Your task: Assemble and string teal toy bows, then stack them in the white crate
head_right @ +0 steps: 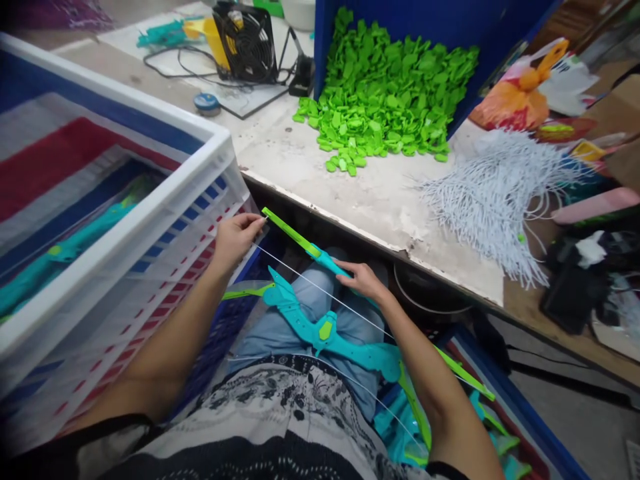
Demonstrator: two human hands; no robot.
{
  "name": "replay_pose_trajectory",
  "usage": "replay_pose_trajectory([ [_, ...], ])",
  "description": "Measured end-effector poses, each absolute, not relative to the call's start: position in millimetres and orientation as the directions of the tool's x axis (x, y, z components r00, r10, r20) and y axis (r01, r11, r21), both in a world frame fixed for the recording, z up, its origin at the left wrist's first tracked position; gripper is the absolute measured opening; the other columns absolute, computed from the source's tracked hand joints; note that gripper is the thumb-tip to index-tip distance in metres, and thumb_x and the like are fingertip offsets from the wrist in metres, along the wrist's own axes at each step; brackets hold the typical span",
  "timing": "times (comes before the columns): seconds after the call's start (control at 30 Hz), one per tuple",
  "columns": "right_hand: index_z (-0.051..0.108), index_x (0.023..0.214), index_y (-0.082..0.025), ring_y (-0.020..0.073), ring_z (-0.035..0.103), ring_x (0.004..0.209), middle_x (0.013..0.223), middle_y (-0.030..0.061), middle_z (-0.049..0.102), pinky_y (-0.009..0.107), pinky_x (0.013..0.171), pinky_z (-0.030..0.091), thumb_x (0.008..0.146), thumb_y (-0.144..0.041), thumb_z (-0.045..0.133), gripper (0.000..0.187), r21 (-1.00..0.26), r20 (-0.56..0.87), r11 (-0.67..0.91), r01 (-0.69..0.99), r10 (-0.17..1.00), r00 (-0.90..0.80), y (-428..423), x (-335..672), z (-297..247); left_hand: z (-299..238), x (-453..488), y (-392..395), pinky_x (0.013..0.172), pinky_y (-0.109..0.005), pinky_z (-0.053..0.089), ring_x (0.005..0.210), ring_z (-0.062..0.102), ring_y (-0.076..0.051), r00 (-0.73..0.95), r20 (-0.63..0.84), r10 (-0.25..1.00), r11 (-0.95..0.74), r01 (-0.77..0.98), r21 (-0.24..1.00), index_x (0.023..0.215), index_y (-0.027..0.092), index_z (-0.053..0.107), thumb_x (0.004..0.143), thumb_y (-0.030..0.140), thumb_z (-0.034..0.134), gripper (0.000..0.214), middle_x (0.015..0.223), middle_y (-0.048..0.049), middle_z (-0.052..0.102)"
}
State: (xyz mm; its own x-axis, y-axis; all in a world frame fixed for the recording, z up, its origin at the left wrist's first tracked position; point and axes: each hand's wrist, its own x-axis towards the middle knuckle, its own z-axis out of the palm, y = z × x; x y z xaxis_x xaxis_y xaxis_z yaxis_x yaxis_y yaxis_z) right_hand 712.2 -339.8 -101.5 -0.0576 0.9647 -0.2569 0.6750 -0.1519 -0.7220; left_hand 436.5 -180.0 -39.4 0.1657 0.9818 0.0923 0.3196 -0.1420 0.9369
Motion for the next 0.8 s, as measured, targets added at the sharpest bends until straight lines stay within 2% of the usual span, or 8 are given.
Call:
replay_pose_trajectory([
  [0.2,0.058,0.127,-0.024,0.0217,0.065,0.09,0.121,0.0012,0.064,0.029,0.076,0.051,0.08,-0.034,0.058,0.048,-0.746,-0.242,-0.146,0.65,0.968,-0.06,-339.4,711.2,-100.4,-40.0,438.2,-174.1,0.053,-0.021,0.037,0.052,0.052,-0.01,0.204,0.152,0.967,-0.217,0.351,0.911,0.072,0.014,0.068,0.074,0.028,0.06,0.016,0.055,0.0006,0.06],
  [0.3,0.058,0.127,-0.024,0.0234,0.066,0.094,0.119,0.0006,0.065,0.033,0.084,0.052,0.079,-0.033,0.059,0.048,-0.754,-0.243,-0.155,0.639,0.969,-0.052,-338.8,709.8,-100.3,-38.3,440.6,-171.3,0.052,-0.021,0.038,0.052,0.053,-0.01,0.207,0.145,0.968,-0.204,0.297,0.933,0.071,0.014,0.064,0.073,0.028,0.062,0.014,0.055,0.0004,0.06],
  [0.37,0.059,0.125,-0.024,0.0248,0.064,0.103,0.121,0.0012,0.064,0.036,0.092,0.049,0.079,-0.031,0.059,0.047,-0.771,-0.217,-0.132,0.623,0.974,-0.061,-341.2,707.9,-100.1,-35.3,441.8,-170.0,0.048,-0.02,0.037,0.047,0.051,-0.009,0.216,0.095,0.972,-0.138,0.193,0.971,0.082,0.014,0.061,0.071,0.03,0.065,0.019,0.054,0.0014,0.06],
  [0.47,0.059,0.125,-0.024,0.0261,0.06,0.113,0.124,0.0031,0.062,0.04,0.099,0.045,0.081,-0.032,0.057,0.044,-0.783,-0.176,-0.087,0.615,0.981,-0.085,-347.4,706.9,-103.2,-31.4,442.1,-168.5,0.038,-0.018,0.029,0.036,0.041,-0.006,0.319,-0.048,0.947,0.039,0.036,0.999,0.1,0.013,0.054,0.069,0.038,0.069,0.043,0.054,0.0027,0.06],
  [0.57,0.059,0.125,-0.028,0.0264,0.062,0.109,0.122,0.0035,0.064,0.041,0.096,0.049,0.083,-0.035,0.055,0.042,-0.746,-0.148,-0.03,0.665,0.981,-0.123,-344.4,708.7,-107.2,-31.1,443.1,-166.6,0.035,-0.019,0.027,0.034,0.037,-0.005,0.385,-0.142,0.912,0.166,-0.028,0.986,0.093,0.01,0.055,0.065,0.045,0.072,0.048,0.052,0.0014,0.059],
  [0.63,0.061,0.122,-0.03,0.0274,0.064,0.104,0.116,0.0048,0.067,0.043,0.092,0.051,0.083,-0.038,0.057,0.04,-0.669,-0.062,0.059,0.741,0.989,-0.135,-333.1,704.7,-100.1,-31.2,445.7,-168.2,0.035,-0.019,0.027,0.034,0.037,-0.005,0.396,-0.143,0.907,0.18,-0.059,0.982,0.09,0.01,0.056,0.064,0.046,0.073,0.048,0.052,0.0009,0.059],
  [0.7,0.063,0.119,-0.03,0.0271,0.064,0.101,0.11,0.0072,0.069,0.044,0.09,0.051,0.084,-0.039,0.056,0.036,-0.586,0.089,0.148,0.796,0.989,-0.118,-314.6,691.3,-81.9,-31.2,449.7,-173.6,0.035,-0.018,0.027,0.035,0.037,-0.005,0.418,-0.122,0.9,0.166,-0.072,0.983,0.09,0.011,0.056,0.065,0.046,0.073,0.046,0.053,0.0006,0.06],
  [0.8,0.06,0.122,-0.024,0.0229,0.062,0.101,0.108,0.0096,0.067,0.04,0.09,0.051,0.091,-0.034,0.047,0.035,-0.562,0.312,0.265,0.784,0.945,-0.096,-275.8,657.0,-49.1,-32.6,455.3,-183.0,0.035,-0.018,0.025,0.035,0.036,-0.004,0.41,-0.111,0.905,0.154,-0.075,0.985,0.089,0.012,0.056,0.066,0.045,0.073,0.043,0.052,0.0013,0.059],
])
